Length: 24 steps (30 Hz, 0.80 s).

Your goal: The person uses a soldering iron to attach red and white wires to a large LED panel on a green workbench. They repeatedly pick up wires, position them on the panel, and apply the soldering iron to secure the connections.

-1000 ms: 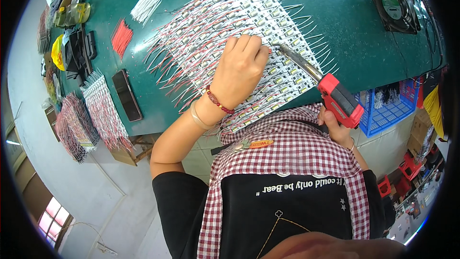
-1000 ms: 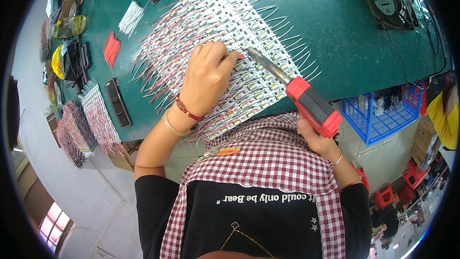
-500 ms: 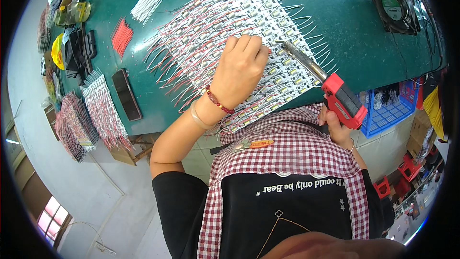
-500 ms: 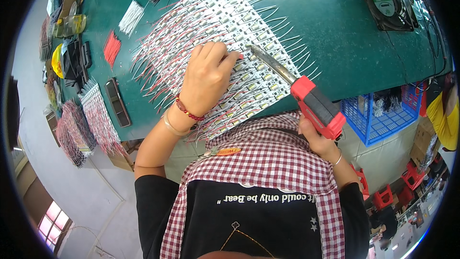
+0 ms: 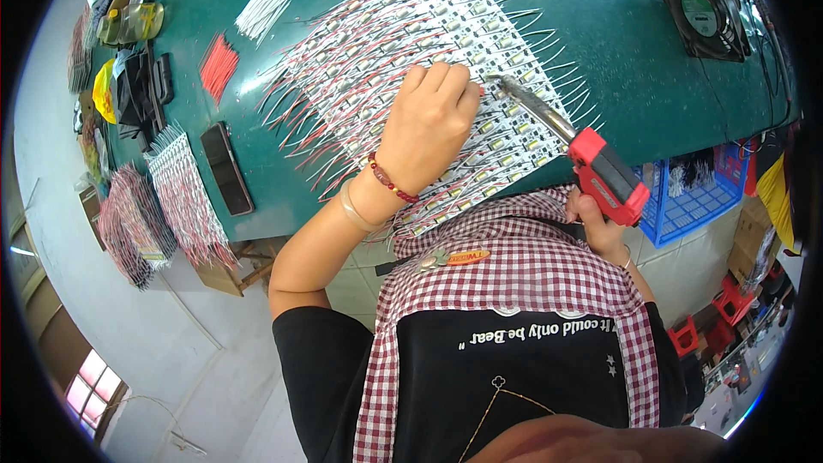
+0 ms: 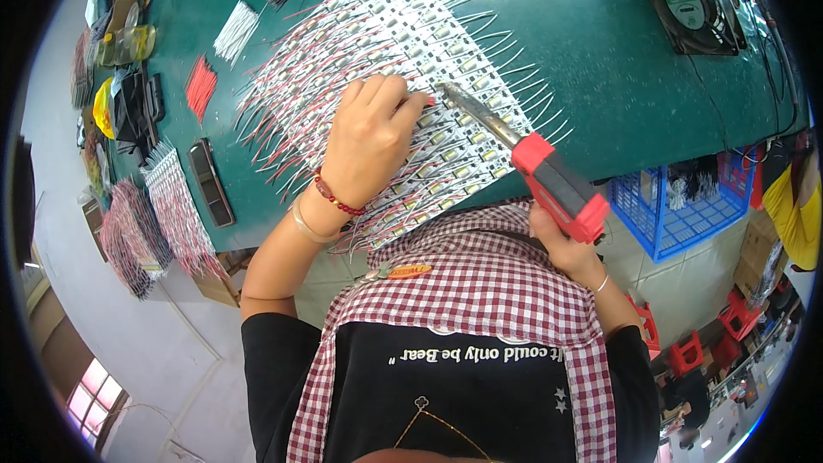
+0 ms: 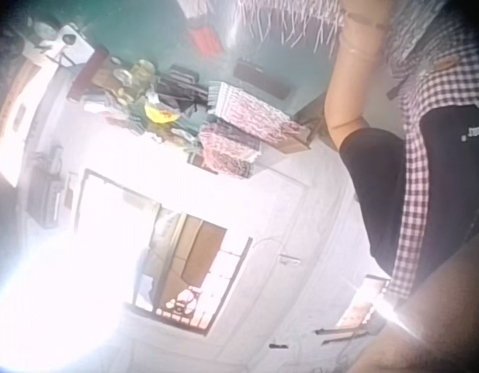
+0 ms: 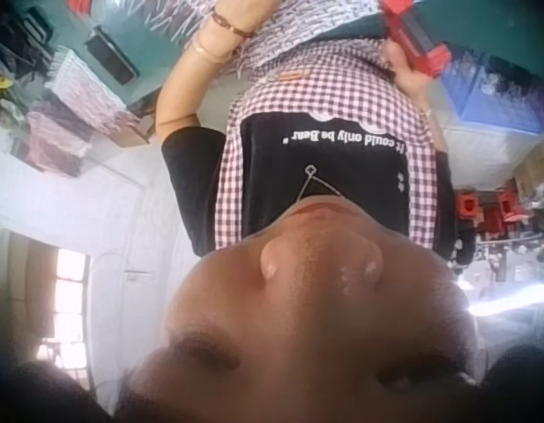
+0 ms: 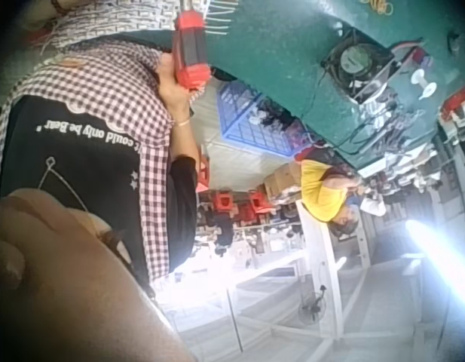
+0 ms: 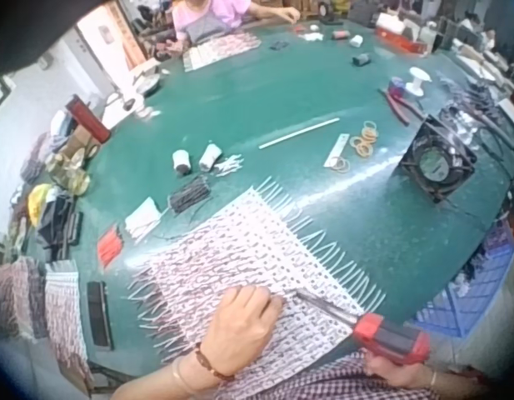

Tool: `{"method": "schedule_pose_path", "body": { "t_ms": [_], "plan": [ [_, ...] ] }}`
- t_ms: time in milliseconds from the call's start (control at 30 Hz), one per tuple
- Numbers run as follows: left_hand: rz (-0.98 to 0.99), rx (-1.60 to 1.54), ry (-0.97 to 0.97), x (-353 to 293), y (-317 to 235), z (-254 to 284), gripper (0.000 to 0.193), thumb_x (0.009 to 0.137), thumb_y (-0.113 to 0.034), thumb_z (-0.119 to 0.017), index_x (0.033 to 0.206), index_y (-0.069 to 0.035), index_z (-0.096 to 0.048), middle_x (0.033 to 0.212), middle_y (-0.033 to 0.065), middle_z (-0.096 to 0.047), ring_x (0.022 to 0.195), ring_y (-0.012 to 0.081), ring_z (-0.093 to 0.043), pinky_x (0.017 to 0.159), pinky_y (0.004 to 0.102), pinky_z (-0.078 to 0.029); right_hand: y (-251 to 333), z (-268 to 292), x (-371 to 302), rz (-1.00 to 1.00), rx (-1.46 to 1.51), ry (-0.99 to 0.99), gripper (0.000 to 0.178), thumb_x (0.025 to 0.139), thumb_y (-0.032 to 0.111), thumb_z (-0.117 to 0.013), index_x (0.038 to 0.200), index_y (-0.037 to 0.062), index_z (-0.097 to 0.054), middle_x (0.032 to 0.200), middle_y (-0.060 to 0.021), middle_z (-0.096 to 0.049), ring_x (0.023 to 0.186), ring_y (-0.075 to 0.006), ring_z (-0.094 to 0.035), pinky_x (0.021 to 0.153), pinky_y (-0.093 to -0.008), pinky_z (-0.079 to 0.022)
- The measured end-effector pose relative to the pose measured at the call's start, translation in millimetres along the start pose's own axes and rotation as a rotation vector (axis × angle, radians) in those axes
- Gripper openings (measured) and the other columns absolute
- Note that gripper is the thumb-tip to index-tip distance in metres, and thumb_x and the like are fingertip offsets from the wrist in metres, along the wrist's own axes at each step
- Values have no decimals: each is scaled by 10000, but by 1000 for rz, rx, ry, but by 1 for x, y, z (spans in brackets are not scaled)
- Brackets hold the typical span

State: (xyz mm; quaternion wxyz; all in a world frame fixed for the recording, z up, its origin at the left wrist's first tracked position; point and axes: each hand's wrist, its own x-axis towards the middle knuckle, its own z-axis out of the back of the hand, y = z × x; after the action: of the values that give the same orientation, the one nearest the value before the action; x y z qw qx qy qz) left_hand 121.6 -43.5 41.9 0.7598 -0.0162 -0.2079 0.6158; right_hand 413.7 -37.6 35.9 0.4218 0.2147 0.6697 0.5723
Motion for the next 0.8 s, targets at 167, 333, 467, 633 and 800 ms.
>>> {"method": "schedule_pose_path", "body": {
  "t_ms": [167,333,467,633,800],
  "plan": [
    [6,9,20,0,-1,0,108,745,-40,-625,846,-49,-663,763,51,-467,739,204,-497,671,334,-382,10,3,3,131,116,-109,346,942,217,-569,1158,-41,-489,671,-48,-527,570,-116,-508,540,-274,-444],
    [14,-8,63,3,-5,-1,120,759,-49,-606,864,-55,-664,765,54,-471,742,215,-500,681,346,-383,39,29,13,320,204,-289,544,926,404,-563,1202,-52,-452,619,-49,-479,492,-123,-471,475,-279,-428],
    [7,43,71,13,-20,-5,158,760,-38,-594,892,-65,-676,754,54,-491,757,228,-511,687,357,-381,62,85,14,570,244,-588,520,950,377,-525,1231,-51,-431,621,-68,-480,488,-138,-476,465,-273,-427],
    [-17,98,69,21,-36,13,143,777,-37,-588,899,-51,-662,782,64,-504,764,226,-508,704,365,-382,101,150,19,795,239,-886,401,973,273,-490,1210,-49,-462,632,-74,-499,501,-143,-501,477,-266,-440],
    [-23,109,23,20,-34,6,163,763,-37,-590,905,-59,-667,771,53,-493,759,223,-503,715,363,-382,91,191,56,643,115,-1073,288,944,239,-546,1058,-25,-564,574,-34,-494,431,-120,-471,432,-267,-423]
  ]
}}
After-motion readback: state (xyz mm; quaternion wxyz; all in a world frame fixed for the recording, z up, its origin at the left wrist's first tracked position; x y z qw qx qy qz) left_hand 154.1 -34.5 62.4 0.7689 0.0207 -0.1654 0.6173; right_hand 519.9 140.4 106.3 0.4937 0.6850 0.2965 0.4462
